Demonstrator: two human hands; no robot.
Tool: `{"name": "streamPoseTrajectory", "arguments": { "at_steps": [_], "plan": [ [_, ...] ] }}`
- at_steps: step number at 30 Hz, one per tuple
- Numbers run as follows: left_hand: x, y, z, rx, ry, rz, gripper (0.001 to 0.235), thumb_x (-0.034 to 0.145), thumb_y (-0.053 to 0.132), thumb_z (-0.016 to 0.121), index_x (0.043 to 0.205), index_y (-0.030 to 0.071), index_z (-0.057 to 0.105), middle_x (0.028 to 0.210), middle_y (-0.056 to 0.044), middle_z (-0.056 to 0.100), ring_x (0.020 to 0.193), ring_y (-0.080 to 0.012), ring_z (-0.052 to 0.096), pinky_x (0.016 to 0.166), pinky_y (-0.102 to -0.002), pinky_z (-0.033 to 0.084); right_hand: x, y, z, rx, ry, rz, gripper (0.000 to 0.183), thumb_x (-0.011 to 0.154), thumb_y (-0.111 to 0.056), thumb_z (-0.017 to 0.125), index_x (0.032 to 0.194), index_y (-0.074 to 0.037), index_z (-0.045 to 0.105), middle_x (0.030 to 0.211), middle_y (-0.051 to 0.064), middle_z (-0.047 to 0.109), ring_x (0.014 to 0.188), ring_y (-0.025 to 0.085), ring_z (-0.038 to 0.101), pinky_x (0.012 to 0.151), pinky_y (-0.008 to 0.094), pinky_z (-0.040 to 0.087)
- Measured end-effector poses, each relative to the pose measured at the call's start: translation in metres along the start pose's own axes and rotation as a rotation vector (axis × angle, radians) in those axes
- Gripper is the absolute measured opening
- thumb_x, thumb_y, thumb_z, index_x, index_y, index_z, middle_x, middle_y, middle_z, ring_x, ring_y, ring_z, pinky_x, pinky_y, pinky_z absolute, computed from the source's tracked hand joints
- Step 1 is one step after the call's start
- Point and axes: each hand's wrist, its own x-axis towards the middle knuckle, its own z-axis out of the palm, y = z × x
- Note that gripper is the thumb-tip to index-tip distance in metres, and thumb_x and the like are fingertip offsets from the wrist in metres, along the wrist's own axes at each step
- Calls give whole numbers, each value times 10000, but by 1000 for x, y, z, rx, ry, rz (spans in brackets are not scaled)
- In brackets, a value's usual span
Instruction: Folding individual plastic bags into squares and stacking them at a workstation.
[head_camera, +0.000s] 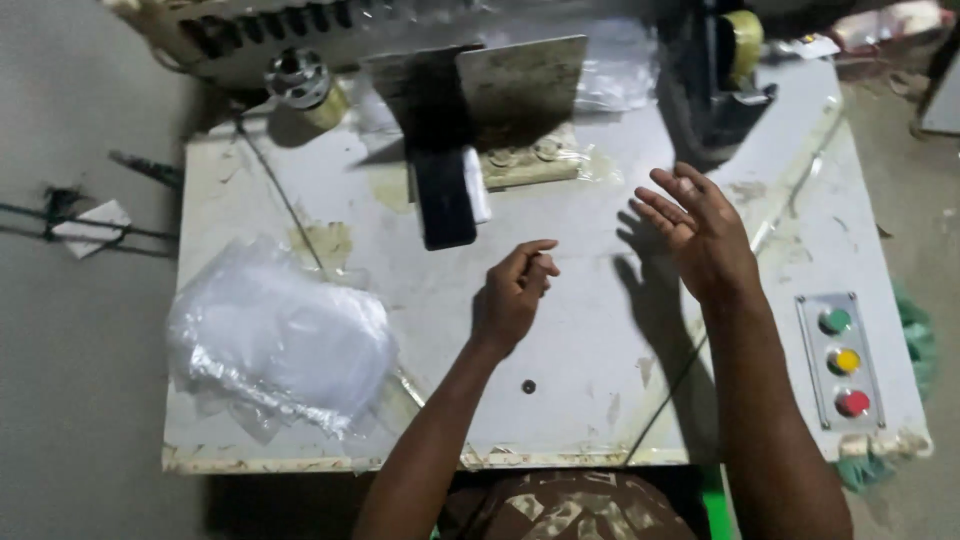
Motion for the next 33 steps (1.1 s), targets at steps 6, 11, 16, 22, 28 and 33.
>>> {"name": "streamPoseTrajectory", "arguments": {
  "at_steps": [6,11,16,22,28,33],
  "plan": [
    [3,18,-9,182,-83,-120,295,1033,358,523,1268,273,679,972,65,767,885,-136,745,734,-325,553,123,39,25,509,-37,212,997,725,-525,912,1259,-68,205,1585,247,228,1522,403,221,1246,495,176],
    [6,10,-12,83,-135,-55,300,1086,331,518,1310,181,648,986,-22,757,902,-213,728,811,-406,587,164,7,77,815,-52,286,1375,717,-386,960,1633,-15,4,1682,302,-2,1563,507,36,1250,677,25],
    [2,37,-28,119,-146,-54,284,1075,293,525,1315,189,636,995,-20,756,900,-238,732,793,-433,584,181,-2,90,677,-4,380,1064,585,-361,1015,1381,95,478,1322,321,538,1214,497,612,1067,687,470],
    [4,32,-27,102,-176,-7,301,1092,330,510,1299,147,630,989,-64,752,917,-271,742,752,-426,587,175,36,63,423,-29,257,741,745,-657,832,486,-106,409,606,57,285,691,306,475,793,449,458],
    [4,31,-26,112,-182,8,317,1099,336,496,1305,133,626,980,-75,755,883,-282,734,736,-431,580,165,53,56,357,-160,127,1167,906,-738,760,1612,-168,27,1674,256,140,1575,396,235,1290,490,268],
    [4,27,-23,112,-187,-7,339,1096,372,489,1312,149,623,967,-54,751,891,-246,731,753,-409,579,177,63,39,444,-164,140,1103,885,-689,767,1553,-84,129,1612,284,254,1506,408,393,1226,480,412]
  ]
}}
